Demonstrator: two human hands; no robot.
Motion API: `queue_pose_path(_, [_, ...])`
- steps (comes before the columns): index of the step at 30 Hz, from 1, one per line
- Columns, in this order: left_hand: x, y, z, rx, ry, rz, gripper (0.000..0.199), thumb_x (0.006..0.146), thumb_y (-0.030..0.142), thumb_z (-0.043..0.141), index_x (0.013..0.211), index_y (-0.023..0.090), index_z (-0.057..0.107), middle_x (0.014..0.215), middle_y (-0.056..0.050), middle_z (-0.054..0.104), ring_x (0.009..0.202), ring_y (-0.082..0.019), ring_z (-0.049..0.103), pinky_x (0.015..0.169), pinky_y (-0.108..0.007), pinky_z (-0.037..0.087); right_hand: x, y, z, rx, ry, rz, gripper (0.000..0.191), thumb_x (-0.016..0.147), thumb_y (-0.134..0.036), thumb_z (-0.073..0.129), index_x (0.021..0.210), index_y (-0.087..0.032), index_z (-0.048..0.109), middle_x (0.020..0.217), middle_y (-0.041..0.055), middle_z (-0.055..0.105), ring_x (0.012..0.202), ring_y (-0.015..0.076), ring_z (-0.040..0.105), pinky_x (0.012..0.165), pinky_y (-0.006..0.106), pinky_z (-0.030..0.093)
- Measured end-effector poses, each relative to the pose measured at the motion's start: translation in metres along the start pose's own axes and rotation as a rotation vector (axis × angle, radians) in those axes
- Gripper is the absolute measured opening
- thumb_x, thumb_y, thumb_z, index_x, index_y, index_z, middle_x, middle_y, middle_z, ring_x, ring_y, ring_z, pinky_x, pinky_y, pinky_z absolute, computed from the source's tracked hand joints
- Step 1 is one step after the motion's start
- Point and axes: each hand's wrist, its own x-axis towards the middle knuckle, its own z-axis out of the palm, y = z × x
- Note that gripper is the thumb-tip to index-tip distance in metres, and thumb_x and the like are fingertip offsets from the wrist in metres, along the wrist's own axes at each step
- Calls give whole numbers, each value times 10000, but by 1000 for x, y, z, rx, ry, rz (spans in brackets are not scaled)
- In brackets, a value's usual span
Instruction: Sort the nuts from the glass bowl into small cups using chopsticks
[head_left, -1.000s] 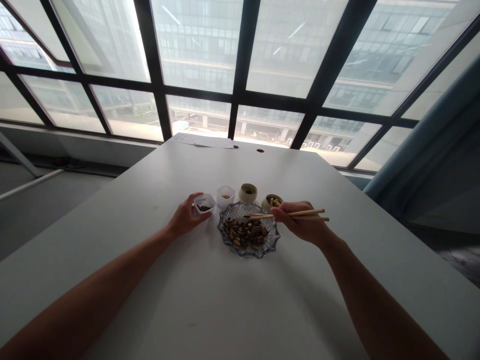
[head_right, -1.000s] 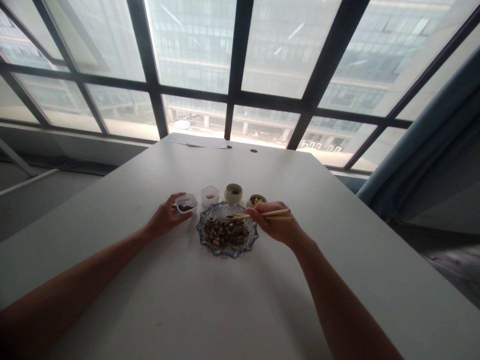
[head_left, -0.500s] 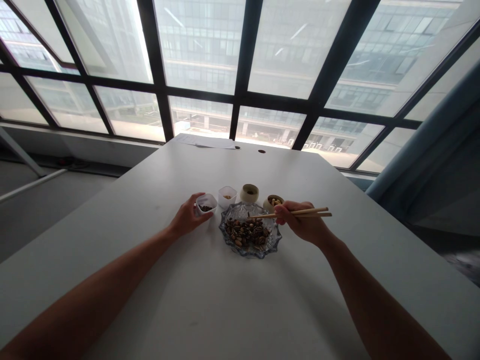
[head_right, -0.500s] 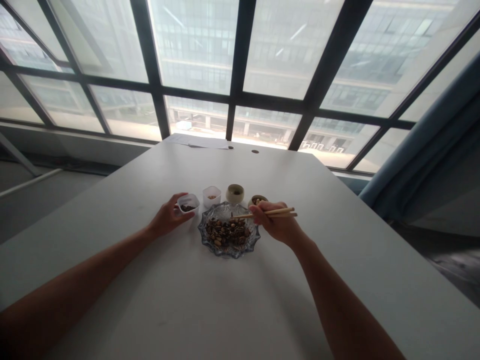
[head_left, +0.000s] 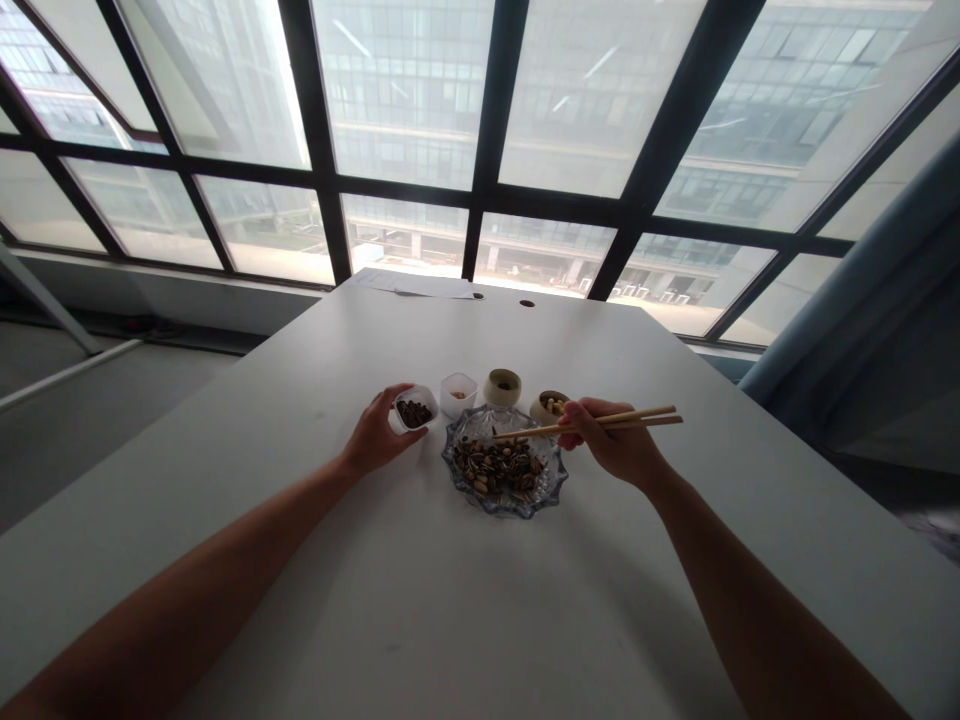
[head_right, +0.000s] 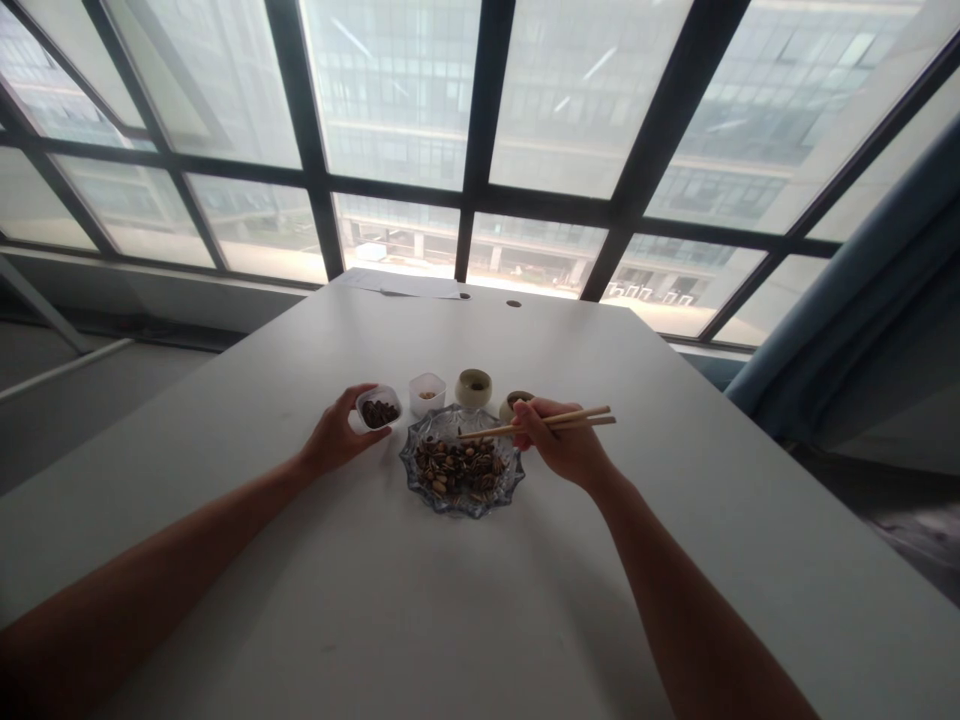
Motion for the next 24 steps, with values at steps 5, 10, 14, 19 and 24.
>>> queue_pose_path(5, [0,1,0,13,16,38,613,704,341,776,1257,214,545,1229,-96,670,1090,-252,651,920,-401,555,-1,-2,1,22,45,-14,514,853,-652,613,687,-173,700,552,61,693,492,166,656,474,263,543])
queue_pose_path(10, [0,1,0,12,22,57,605,708,347,778,1251,209,551,1229,-99,672,1096,-254,648,913,-395,557,0,-3,1,27,42,-16,519,859,-656,603,691,-175,699,548,57,689,489,161,649,470,260,538])
queue_pose_path(14, [0,1,0,15,18,44,606,711,364,774,1253,213,549,1238,-98,668,1095,-252,649,910,-394,558,0,-2,2,35,31,3,519,850,-662,609,693,-175,695,553,59,693,490,164,655,468,263,544])
queue_pose_path(19, [0,2,-1,-3,17,39,601,712,368,771,1248,208,551,1243,-105,667,1106,-256,644,921,-406,555,0,-2,2,34,34,-4,516,854,-656,609,688,-175,697,554,57,694,494,164,656,470,261,546])
queue_pose_path(24, [0,5,-1,-21,0,-19,607,709,394,768,1240,208,540,1229,-100,676,1069,-250,661,913,-403,561,-1,-9,3,47,62,-14,514,833,-668,626,673,-184,695,534,55,688,482,173,653,463,276,540])
